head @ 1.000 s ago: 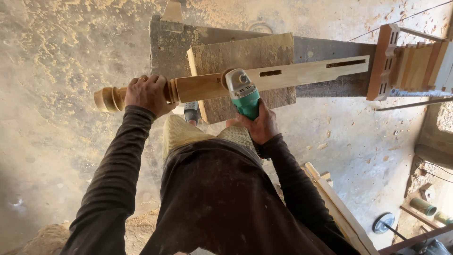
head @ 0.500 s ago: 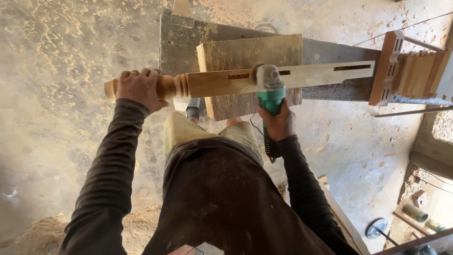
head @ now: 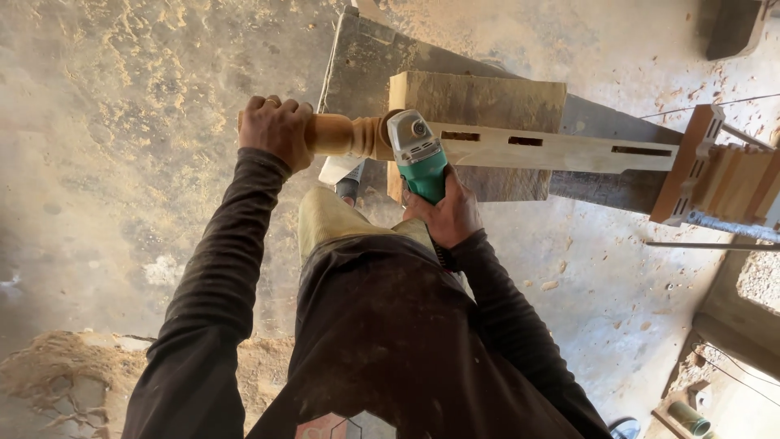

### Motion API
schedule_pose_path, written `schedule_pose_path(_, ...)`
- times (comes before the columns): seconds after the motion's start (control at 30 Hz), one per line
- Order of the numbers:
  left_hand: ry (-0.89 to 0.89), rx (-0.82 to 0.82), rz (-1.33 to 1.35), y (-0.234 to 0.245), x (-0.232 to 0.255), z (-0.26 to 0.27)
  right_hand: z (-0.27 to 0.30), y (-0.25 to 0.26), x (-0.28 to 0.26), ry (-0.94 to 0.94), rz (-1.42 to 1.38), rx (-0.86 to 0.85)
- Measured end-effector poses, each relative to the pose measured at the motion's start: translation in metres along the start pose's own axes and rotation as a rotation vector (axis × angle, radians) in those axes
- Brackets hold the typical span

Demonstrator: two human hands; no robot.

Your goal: Refining and smoothing a wooden furniture leg using an angle grinder with a sanding disc.

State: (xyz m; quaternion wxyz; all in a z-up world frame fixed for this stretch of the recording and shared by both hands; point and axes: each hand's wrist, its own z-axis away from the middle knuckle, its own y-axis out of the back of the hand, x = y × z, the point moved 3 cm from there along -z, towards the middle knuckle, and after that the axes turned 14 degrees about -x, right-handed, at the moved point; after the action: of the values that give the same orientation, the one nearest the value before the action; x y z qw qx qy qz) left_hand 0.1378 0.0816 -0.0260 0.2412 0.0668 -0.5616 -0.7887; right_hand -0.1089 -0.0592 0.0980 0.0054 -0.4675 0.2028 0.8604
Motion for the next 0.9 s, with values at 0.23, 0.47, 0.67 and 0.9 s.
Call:
schedule_pose_path(0.23,-0.01,0.02,0.033,-0.002,-0.001,0.0,-0.001,-0.002,0.003,0.088,0.095,-0.005)
schedule_pose_path(0.47,-0.009,0.008,0.015,-0.001,-0.001,0.0,0.009,0.014,0.034,0.011,0.137,0.092)
schedule_pose_path(0.67,-0.014,0.016,0.011,0.001,0.0,0.0,0.023,0.02,0.048,-0.064,0.222,0.237)
schedule_pose_path(0.9,0.005,-0.017,0.002,-0.002,0.0,-0.002,0.015,-0.007,0.029,0.113,0.21,0.097)
